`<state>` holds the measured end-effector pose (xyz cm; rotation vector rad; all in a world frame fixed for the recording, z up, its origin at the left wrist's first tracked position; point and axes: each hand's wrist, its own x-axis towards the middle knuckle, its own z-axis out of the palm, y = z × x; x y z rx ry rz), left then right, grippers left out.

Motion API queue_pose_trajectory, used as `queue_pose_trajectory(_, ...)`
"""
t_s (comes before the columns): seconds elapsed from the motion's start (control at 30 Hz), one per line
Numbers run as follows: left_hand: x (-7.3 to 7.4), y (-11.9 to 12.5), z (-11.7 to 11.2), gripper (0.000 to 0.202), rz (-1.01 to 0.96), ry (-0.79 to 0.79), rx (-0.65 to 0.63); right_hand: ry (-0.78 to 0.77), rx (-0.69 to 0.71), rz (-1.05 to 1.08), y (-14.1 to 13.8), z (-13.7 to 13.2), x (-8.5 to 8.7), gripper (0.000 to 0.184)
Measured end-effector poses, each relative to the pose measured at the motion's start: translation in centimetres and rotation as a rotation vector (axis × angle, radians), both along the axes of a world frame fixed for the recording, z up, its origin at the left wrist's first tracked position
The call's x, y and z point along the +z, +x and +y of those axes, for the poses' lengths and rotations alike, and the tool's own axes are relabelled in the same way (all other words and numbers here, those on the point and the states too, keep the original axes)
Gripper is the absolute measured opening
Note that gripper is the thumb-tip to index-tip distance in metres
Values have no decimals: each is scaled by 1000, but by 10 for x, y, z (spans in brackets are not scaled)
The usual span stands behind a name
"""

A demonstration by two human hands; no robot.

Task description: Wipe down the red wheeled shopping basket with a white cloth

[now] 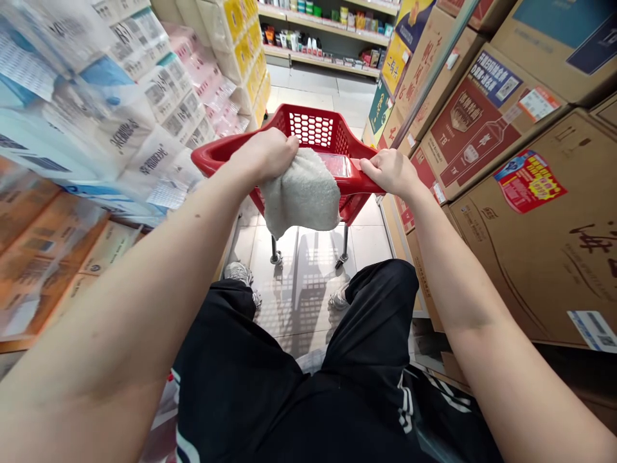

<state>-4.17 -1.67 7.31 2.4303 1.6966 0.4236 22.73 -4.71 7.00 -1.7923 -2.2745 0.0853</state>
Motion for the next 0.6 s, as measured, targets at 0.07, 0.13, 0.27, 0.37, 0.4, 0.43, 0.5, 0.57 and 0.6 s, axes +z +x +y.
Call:
queue_pose_trajectory(0.07,1,4,-12,67,-5,-10,151,-9,-13,-1,1,1,0,50)
queue_pose_trajectory(0.13,2,9,-26,66,-29,65,216,-15,-24,0,2,1,1,51)
queue_pose_trajectory(0.27,-3,10,-46,57,-77,227,194,-16,-42,14,3,1,2,52)
queue_pose_trajectory(0.37,-8,0,-53,48,-73,272,134,-10,-53,20,3,0,3,52)
queue_pose_trajectory(0.4,-9,-4,-55,45,-77,284,107,-8,-55,21,2,0,3,52)
queue_pose_trajectory(0.43,-9,-9,-56,44,-82,293,82,-7,-57,22,2,-1,3,52)
queue_pose_trajectory(0.5,-10,-19,-59,43,-87,301,44,-8,-58,25,1,-1,4,51)
queue_pose_trajectory(0.57,-11,-29,-60,44,-85,304,-6,-11,-58,34,0,-2,5,50)
queue_pose_trajectory(0.6,-11,-35,-61,44,-82,306,-32,-11,-58,39,0,-2,5,49)
